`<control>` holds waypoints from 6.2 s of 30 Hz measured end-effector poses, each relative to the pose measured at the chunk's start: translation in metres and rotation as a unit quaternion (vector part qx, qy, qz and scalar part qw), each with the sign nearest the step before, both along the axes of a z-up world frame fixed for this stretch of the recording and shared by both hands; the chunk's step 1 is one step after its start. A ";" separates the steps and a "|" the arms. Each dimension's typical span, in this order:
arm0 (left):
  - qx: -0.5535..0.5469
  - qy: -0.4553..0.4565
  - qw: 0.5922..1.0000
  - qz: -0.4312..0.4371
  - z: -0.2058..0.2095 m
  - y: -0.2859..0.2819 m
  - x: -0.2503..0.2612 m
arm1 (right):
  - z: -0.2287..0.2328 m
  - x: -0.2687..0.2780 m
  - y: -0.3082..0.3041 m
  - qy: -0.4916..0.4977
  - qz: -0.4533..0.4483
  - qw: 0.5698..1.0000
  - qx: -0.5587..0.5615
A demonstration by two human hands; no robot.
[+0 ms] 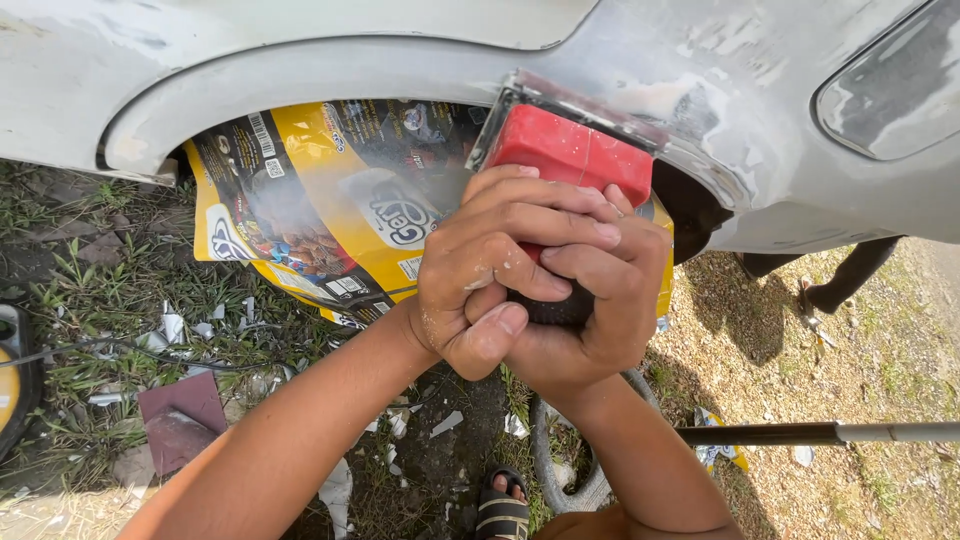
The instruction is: The person uses a red sanding block to sand the rear quarter panel of a white car. The sanding is performed over a yellow bag placed inside the wheel well to catch debris. The person moves the sanding block in circular and back-and-forth motions across the panel's surface.
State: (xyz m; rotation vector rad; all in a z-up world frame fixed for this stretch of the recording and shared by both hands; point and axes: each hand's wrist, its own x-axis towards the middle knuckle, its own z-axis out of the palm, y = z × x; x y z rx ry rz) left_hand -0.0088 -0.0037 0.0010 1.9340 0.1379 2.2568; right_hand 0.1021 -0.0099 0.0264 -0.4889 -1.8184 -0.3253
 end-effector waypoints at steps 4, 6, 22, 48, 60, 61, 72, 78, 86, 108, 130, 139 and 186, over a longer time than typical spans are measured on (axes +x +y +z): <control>0.003 0.001 1.000 0.001 -0.003 0.000 -0.004 | -0.002 -0.005 0.000 0.007 0.008 1.000 0.002; 0.004 -0.005 1.000 0.002 -0.004 0.000 -0.004 | -0.003 -0.006 -0.001 0.008 0.010 1.000 -0.001; -0.001 -0.025 0.999 0.024 -0.008 -0.005 -0.016 | -0.003 -0.023 -0.006 0.004 0.014 1.000 -0.006; -0.003 -0.012 1.000 0.002 -0.011 0.007 0.011 | -0.006 0.010 0.004 -0.006 -0.001 1.000 0.010; 0.001 -0.031 1.000 0.001 -0.008 -0.001 -0.004 | -0.001 -0.012 -0.002 0.011 0.006 1.000 0.006; 0.006 -0.034 0.999 0.019 -0.006 -0.001 -0.005 | -0.001 -0.014 -0.001 0.015 0.009 1.000 0.008; 0.016 -0.028 0.999 0.026 -0.007 0.004 0.004 | -0.004 0.001 0.005 0.010 0.042 0.999 -0.003; 0.005 -0.033 0.999 0.009 -0.002 0.009 0.030 | -0.005 0.027 0.009 0.025 0.022 0.999 -0.013; 0.010 -0.025 1.000 0.005 -0.005 0.012 0.036 | -0.006 0.033 0.013 0.025 0.025 0.999 -0.006; -0.007 -0.042 0.999 0.033 -0.001 0.004 0.025 | -0.008 0.015 0.012 0.068 0.060 0.995 -0.029; -0.030 -0.022 0.993 0.110 -0.012 -0.010 -0.011 | -0.007 -0.028 -0.002 0.061 0.057 0.996 -0.031; -0.055 0.013 0.993 0.101 0.012 -0.002 0.028 | 0.016 0.008 0.006 0.102 0.052 0.992 -0.048; -0.081 0.038 0.988 0.122 0.035 0.007 0.075 | 0.029 0.053 0.016 0.172 0.057 0.982 -0.057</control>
